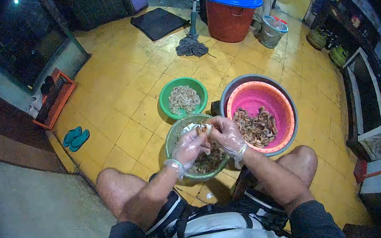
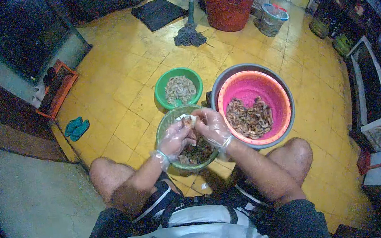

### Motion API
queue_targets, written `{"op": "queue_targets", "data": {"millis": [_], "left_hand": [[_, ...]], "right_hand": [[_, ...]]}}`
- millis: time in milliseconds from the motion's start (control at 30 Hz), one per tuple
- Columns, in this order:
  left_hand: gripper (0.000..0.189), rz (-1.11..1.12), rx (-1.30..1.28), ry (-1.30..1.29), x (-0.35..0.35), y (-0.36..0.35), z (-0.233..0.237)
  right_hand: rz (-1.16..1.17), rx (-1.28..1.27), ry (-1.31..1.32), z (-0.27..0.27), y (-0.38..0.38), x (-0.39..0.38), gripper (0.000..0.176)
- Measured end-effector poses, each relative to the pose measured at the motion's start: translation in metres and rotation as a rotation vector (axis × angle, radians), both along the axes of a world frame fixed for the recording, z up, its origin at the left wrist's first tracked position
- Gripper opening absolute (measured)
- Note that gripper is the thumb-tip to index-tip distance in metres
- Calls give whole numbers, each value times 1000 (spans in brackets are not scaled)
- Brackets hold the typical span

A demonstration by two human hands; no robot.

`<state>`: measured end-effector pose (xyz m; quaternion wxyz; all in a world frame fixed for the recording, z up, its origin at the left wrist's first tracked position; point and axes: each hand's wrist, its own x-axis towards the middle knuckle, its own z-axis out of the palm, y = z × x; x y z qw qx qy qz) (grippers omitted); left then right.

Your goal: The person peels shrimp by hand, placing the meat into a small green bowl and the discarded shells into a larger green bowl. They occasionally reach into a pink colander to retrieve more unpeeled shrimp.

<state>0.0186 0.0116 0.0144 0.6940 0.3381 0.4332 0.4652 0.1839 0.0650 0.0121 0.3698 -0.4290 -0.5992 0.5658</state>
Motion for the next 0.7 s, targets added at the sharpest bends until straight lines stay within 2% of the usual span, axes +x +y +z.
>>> {"op": "queue_targets", "data": {"millis": [67, 133, 200, 233, 267, 300, 367, 400, 533, 600, 633, 700], "left_hand": [[20, -20, -39, -96, -8, 2, -6], [21, -41, -77, -195, -12, 4, -13], [19, 35, -51, -270, -12, 5, -13], [19, 36, -50, -271, -9, 4, -13], [19, 151, 27, -32, -3, 2, -6], [19, 263, 104, 208, 3, 1, -3], [20, 236, 185, 227, 10, -3, -5], [21, 210, 268, 246, 11, -4, -6], [25, 151, 225, 391, 7, -1, -21], [24, 230, 328, 311, 6, 2, -29], [24, 228, 328, 312, 7, 2, -33], [22, 278, 486, 375, 11, -1, -25]], "right_hand": [[90, 19, 42, -3, 3, 2, 19], [64, 6, 14, 4, 0, 0, 18], [39, -6, -15, 17, -5, -1, 16], [26, 201, -141, 25, -9, 0, 12], [11, 408, -266, 29, -10, -1, 9], [11, 408, -266, 28, -10, -1, 9], [-107, 571, -349, 28, -10, -2, 10], [-106, 570, -350, 31, -10, -2, 10], [-47, 453, -330, 37, -13, -1, 14], [3, 434, -330, 39, -14, -1, 14], [12, 430, -340, 40, -14, -1, 14], [20, 425, -349, 40, -14, 0, 14]]}}
